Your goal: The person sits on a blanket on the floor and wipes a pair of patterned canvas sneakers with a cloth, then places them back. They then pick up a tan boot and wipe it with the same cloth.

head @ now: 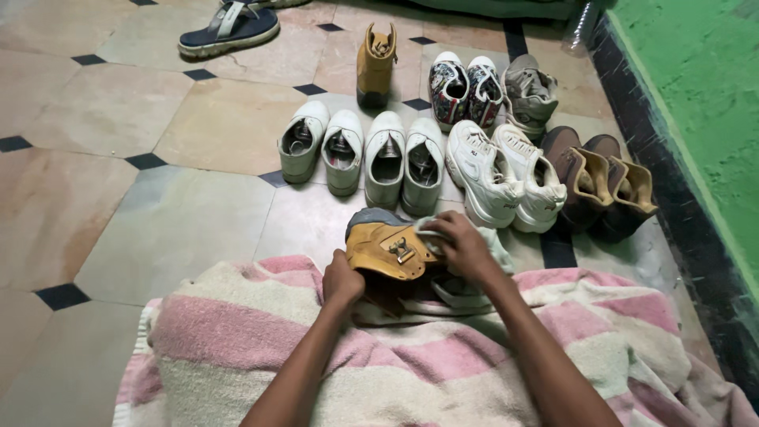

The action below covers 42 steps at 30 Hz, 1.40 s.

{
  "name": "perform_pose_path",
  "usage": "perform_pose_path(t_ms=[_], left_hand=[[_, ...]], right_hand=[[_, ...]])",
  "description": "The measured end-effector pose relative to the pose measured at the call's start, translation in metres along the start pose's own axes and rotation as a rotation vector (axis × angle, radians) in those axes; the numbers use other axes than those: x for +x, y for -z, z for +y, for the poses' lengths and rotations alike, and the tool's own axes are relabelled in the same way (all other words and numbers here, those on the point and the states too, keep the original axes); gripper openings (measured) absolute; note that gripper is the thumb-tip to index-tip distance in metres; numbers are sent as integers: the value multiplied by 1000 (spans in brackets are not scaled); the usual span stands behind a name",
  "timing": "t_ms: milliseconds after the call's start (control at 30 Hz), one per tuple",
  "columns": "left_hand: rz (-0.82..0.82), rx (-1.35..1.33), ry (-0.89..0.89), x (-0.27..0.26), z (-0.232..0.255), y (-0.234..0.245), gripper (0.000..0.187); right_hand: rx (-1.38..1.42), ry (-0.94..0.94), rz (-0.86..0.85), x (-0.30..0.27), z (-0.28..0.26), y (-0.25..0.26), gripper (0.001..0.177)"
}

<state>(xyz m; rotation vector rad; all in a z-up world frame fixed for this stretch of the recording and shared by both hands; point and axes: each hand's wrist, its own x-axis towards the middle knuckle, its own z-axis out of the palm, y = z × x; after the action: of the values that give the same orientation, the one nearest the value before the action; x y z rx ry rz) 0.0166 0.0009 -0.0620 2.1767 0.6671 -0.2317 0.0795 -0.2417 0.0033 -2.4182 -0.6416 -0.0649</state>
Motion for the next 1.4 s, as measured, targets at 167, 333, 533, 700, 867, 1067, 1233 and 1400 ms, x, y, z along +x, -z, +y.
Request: perform_pose_path(t_ms=[167, 333, 533, 700, 867, 1067, 1233, 1400], left_hand=[[-2, 26, -25, 1, -3, 0, 34], [-6, 39, 21, -1, 4, 6, 34], [-2, 38, 26, -2, 8, 8, 35], [-18, 43, -6, -2, 3, 5, 33], [-26, 66, -11, 1, 0, 5, 33], [-44, 47, 18, 3, 4, 4, 34], [-47, 29, -8, 3, 5, 5, 35], [-50, 36, -11, 5, 4, 3, 35]], right_hand=[[309, 34, 29, 18, -41, -19, 47], [25, 244, -64, 22, -39, 5, 30], [-187, 74, -75, 10, -25, 31, 23], [81, 136, -188, 38, -33, -5, 39], [471, -11, -645, 70, -32, 10, 45], [399, 12, -1127, 56, -17, 56, 27], [371, -25, -662, 47, -11, 61, 28], [252, -265, -119, 40, -48, 20, 42]])
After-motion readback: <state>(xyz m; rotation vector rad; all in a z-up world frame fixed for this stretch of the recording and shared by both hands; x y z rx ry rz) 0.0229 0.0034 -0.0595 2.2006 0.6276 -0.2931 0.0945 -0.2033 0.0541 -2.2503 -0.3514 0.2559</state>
